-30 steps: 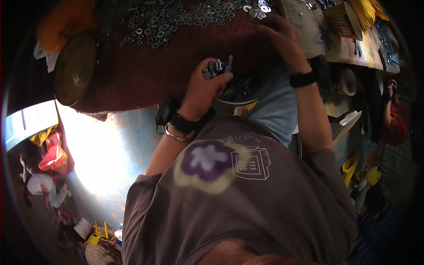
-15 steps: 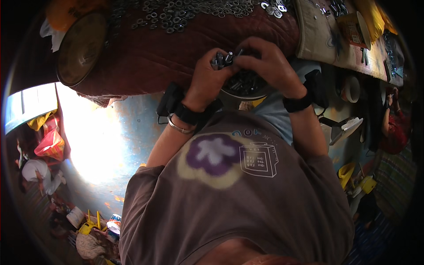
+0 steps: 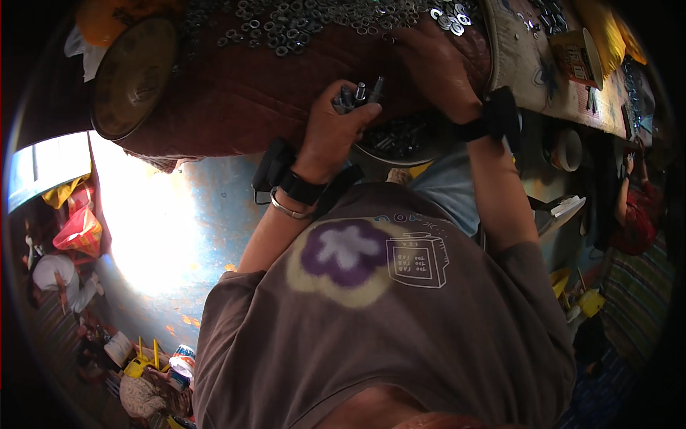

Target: The recorder is assembling multiple bolts by threading washers and nuts onto them from a large pile of hardware.

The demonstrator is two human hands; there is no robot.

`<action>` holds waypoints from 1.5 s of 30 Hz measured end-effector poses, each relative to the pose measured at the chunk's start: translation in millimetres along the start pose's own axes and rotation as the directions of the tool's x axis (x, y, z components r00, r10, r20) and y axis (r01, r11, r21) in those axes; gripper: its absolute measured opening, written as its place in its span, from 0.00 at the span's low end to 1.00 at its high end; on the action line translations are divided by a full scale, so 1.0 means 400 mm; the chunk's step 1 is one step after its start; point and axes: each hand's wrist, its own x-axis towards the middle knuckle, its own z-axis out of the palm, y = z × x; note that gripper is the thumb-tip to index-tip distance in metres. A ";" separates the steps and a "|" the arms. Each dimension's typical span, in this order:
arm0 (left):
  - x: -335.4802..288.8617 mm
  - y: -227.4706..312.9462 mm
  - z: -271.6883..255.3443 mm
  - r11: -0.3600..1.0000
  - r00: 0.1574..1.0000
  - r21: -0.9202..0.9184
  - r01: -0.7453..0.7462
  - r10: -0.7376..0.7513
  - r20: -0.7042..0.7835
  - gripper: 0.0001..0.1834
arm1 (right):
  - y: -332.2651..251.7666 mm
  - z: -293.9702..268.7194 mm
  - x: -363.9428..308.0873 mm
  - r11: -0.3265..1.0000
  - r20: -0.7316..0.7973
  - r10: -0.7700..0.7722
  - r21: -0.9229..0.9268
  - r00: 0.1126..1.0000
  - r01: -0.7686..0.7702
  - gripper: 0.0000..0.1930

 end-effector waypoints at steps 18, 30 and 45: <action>0.003 0.002 -0.007 0.999 1.000 0.045 -0.004 0.004 -0.002 0.09 | -0.004 -0.005 0.013 0.990 -0.039 0.142 0.021 0.989 -0.141 0.09; -0.003 -0.001 -0.020 0.984 0.986 0.070 -0.164 0.162 0.034 0.09 | -0.157 -0.061 -0.023 0.691 0.485 0.277 0.499 0.829 -0.523 0.10; -0.031 0.016 -0.087 0.991 0.986 0.101 -0.092 0.105 -0.130 0.09 | -0.153 0.143 0.139 0.989 0.075 0.136 -0.069 0.988 -0.131 0.14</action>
